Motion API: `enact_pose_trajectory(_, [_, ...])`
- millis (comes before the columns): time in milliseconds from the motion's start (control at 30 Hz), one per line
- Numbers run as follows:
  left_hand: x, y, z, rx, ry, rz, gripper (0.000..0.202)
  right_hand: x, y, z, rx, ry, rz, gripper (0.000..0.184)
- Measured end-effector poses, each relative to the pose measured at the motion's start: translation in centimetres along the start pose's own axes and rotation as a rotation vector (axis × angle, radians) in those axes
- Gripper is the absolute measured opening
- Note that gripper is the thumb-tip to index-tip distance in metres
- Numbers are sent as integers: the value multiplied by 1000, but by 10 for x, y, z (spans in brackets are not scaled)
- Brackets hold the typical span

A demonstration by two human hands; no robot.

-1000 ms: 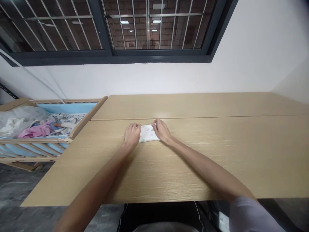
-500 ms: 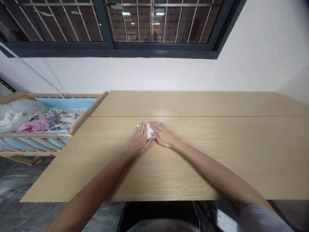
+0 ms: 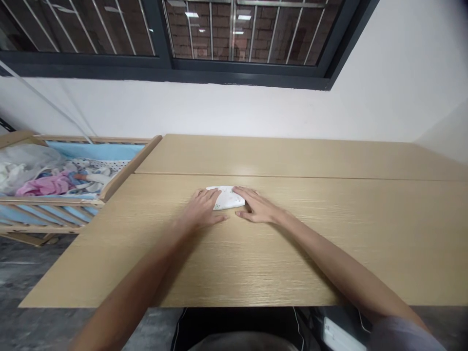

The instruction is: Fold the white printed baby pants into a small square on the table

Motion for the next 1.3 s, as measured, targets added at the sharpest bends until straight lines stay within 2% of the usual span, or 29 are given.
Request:
enact_pose_trajectory(67, [2,-1,4,-30,12,-33,73,6,6,7,59,15,15,76])
enact_pose_trajectory(167, [5,0,7,-61,52,-79,47,18,11,15,155,102,68,59])
enact_pose_trajectory(300, [6,3,-12,-89,121,-152,31,33,1,1,411,192,152,40])
enact_pose_trajectory(367, [3,5,-28,-197,148,-183,31,40,-8,-16,578,207,175,40])
enact_pose_trajectory(433, [-1,6,-38,-463,194,-242,34,47,-17,-32,704,188,207,45])
enact_pose_trajectory(500, [-5,7,-39,-716,215,-333,51,54,-23,-41,757,126,266,51])
enact_pose_trajectory(533, [-6,7,-36,-751,192,-381,59,58,-24,-42,754,87,303,53])
enact_pose_trajectory(600, [-8,7,-26,-632,86,-448,64,66,-21,-35,699,16,381,55])
enact_pose_trajectory(700, [-8,5,-11,-428,-42,-497,58,76,-10,-12,601,-87,426,51])
enact_pose_trajectory(767, [-7,5,-8,-369,-79,-517,54,80,-5,3,545,-128,419,45])
enact_pose_trajectory(833, [-6,8,-13,-292,-106,-534,52,81,-4,9,465,-127,406,38])
enact_pose_trajectory(933, [-6,28,-27,-141,-105,-526,47,75,-17,-1,277,-39,291,37])
enact_pose_trajectory(1033, [-8,68,-34,85,-142,-337,50,63,-42,-20,126,-5,59,47])
enact_pose_trajectory(1100, [-8,96,-31,209,-192,-201,58,53,-58,-24,77,-90,-90,53])
enact_pose_trajectory(1167, [-8,115,-24,266,-250,-159,64,44,-71,-19,63,-217,-208,56])
enact_pose_trajectory(1300, [-6,125,-15,167,-389,-130,47,34,-79,5,61,-470,-315,59])
Point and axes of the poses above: each hand's wrist, its own x-axis towards the middle knuckle, its own z-axis out of the palm, y = z × x, the point moved 2 cm from there along x, towards the middle knuckle, and after that the axes turned 15 degrees about z, right-handed, at the moved point
